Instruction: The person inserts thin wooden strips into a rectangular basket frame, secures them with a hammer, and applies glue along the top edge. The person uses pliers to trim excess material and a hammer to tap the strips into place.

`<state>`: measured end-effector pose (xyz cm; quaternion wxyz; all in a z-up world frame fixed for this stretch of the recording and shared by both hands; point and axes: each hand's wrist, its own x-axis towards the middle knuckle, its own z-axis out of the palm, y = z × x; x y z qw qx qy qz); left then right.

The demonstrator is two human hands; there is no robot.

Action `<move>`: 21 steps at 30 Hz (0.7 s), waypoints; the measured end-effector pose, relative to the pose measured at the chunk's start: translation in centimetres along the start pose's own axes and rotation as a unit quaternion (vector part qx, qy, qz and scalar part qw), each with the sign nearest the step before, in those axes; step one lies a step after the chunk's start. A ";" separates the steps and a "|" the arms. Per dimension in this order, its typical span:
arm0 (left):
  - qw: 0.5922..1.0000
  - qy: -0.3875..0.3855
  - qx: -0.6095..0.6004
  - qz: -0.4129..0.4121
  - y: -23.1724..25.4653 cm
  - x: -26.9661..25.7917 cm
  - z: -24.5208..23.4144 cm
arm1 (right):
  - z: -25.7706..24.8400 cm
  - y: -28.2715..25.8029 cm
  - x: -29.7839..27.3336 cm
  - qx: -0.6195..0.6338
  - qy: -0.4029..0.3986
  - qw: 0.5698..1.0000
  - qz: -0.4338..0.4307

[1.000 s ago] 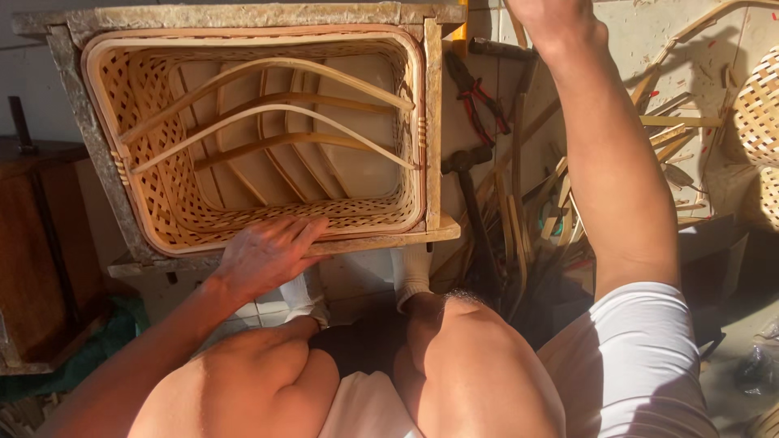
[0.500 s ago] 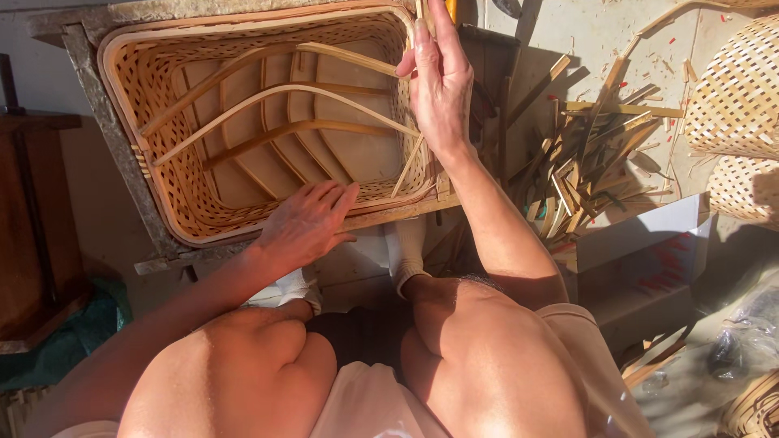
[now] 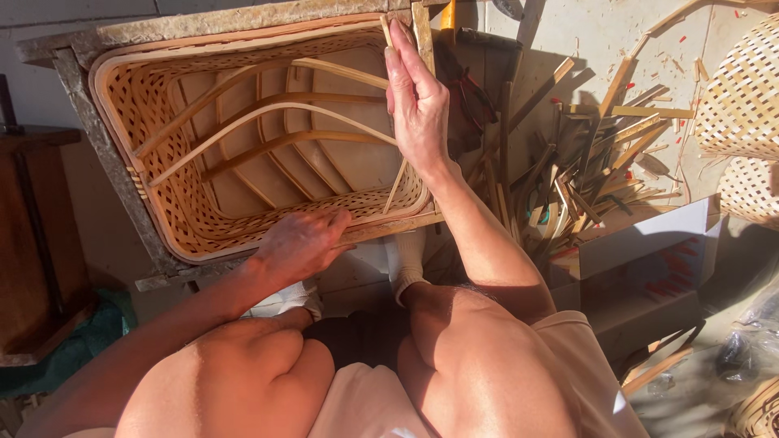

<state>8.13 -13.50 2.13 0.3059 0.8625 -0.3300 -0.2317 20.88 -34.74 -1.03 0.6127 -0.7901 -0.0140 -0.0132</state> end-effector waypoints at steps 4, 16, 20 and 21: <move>0.999 -0.036 0.036 0.000 0.3 1.9 -4.4 | 0.3 -0.1 0.9 0.003 -0.034 0.999 0.041; 0.940 0.149 0.306 -0.003 -15.5 15.7 -8.9 | 0.5 -1.1 1.8 -0.049 -0.089 0.992 0.080; 0.936 0.170 0.309 0.017 -15.8 15.0 -8.7 | 0.4 -1.2 1.6 -0.110 -0.096 0.986 0.079; 0.920 0.188 0.341 0.048 -15.9 15.1 -9.4 | 0.4 -1.3 2.3 -0.109 -0.093 0.989 0.029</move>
